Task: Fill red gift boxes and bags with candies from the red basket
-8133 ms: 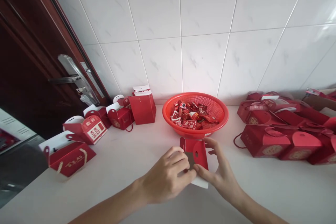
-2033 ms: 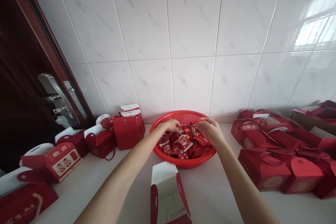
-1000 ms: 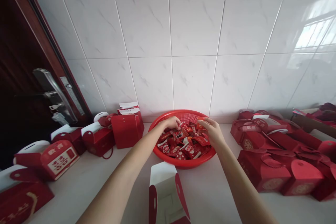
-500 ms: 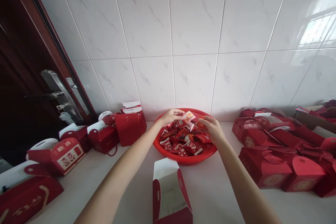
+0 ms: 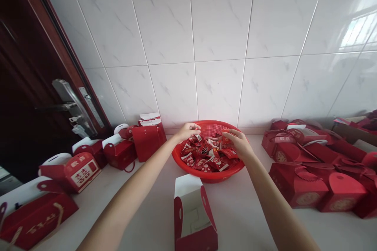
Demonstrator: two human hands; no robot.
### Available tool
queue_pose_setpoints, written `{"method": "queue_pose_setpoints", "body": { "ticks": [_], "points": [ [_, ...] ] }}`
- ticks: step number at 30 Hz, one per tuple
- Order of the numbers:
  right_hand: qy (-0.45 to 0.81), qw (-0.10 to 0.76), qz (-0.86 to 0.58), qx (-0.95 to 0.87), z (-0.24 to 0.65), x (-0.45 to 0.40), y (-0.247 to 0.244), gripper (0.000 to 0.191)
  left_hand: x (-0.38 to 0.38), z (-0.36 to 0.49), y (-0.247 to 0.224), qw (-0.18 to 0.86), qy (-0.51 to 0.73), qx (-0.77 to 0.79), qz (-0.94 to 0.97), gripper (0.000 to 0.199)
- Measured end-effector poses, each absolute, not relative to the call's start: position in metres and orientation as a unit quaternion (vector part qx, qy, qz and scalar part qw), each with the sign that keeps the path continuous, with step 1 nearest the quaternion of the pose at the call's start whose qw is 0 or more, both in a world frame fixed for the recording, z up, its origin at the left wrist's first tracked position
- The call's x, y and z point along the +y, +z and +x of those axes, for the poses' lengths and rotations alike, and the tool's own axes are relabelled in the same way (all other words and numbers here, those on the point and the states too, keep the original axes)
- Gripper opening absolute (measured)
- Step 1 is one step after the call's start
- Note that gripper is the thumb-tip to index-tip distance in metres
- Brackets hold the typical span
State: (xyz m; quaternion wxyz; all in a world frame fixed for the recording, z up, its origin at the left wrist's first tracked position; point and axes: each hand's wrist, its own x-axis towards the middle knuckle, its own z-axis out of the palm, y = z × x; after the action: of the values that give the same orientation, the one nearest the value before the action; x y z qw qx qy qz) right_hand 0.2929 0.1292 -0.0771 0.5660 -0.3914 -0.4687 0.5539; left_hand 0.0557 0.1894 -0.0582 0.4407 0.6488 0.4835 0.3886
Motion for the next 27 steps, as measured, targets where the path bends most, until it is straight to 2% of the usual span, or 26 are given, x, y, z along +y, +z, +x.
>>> {"method": "queue_pose_setpoints", "body": {
  "ticks": [10, 16, 22, 27],
  "points": [
    [0.555, 0.569, -0.389, -0.467, 0.294, 0.131, -0.080, 0.037, 0.179, 0.071, -0.050, 0.473, 0.408, 0.437, 0.648, 0.034],
    [0.579, 0.556, -0.383, -0.457, 0.295, 0.131, -0.078, 0.031, 0.173, 0.092, -0.047, 0.447, 0.437, 0.387, 0.677, 0.040],
    [0.612, 0.544, -0.366, -0.442, 0.295, 0.131, -0.076, 0.025, 0.163, 0.105, -0.047, 0.384, 0.458, 0.352, 0.721, 0.025],
    [0.622, 0.556, -0.356, -0.422, 0.295, 0.132, -0.075, 0.022, 0.153, 0.105, -0.051, 0.313, 0.418, 0.329, 0.787, 0.017]
  ]
}}
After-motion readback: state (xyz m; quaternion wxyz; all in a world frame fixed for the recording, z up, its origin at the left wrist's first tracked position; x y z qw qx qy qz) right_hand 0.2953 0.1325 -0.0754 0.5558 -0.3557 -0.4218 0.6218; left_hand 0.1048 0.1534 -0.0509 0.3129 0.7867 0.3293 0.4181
